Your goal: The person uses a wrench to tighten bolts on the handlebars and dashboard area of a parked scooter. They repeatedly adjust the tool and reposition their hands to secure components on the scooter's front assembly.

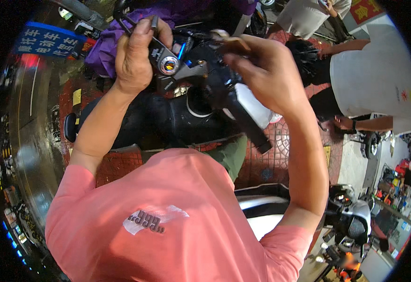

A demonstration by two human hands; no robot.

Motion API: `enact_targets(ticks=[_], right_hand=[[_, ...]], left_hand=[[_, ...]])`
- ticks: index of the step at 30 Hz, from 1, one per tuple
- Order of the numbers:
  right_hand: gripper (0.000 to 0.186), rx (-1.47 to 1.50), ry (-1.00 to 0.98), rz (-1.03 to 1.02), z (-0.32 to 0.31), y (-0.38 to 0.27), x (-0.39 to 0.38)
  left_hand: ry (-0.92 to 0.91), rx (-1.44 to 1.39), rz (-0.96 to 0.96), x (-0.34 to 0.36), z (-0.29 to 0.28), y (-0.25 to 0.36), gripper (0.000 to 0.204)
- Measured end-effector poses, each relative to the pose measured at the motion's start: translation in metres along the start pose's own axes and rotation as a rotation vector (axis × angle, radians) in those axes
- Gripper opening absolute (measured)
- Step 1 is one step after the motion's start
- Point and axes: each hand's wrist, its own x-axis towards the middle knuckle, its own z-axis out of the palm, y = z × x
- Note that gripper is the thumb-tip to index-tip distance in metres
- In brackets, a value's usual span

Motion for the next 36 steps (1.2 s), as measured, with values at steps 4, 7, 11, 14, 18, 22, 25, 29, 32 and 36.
enact_targets(ticks=[4, 7, 11, 14, 18, 22, 25, 29, 32, 36], right_hand=[[0.032, 0.076, -0.257, -0.024, -0.029, 0.031, 0.051], [0.028, 0.226, -0.366, -0.031, -0.040, 0.066, 0.068], [0.014, 0.301, -0.403, 0.033, -0.041, 0.084, 0.074], [0.016, 0.251, -0.247, -0.073, -0.042, 0.078, 0.075], [0.020, 0.150, -0.113, -0.138, -0.046, 0.019, 0.037], [0.027, 0.243, -0.157, -0.047, -0.035, -0.027, 0.031], [0.030, 0.266, -0.209, -0.005, -0.011, -0.045, 0.034], [0.023, 0.269, -0.339, -0.008, 0.025, -0.082, 0.021], [0.018, 0.265, -0.331, 0.031, 0.054, -0.098, 0.012], [0.013, 0.225, -0.276, -0.034, 0.084, -0.093, 0.010]], left_hand=[[0.052, 0.225, -0.004, 0.020, 0.027, -0.006, 0.049], [0.067, 0.368, -0.031, 0.021, 0.051, -0.001, 0.047], [0.186, 0.351, -0.072, 0.023, 0.076, -0.001, 0.055], [0.218, 0.282, -0.310, 0.022, 0.070, 0.011, 0.057], [0.510, -0.474, -0.634, 0.008, 0.052, 0.031, 0.039], [0.499, -0.946, -0.535, -0.014, 0.008, 0.038, 0.035], [0.646, -0.885, -0.622, -0.022, -0.001, 0.046, 0.038], [0.707, -1.035, -0.649, -0.048, -0.023, 0.044, 0.048], [0.720, -1.121, -0.593, -0.060, -0.032, 0.045, 0.058], [0.734, -1.121, -0.580, -0.070, -0.039, 0.047, 0.060]])
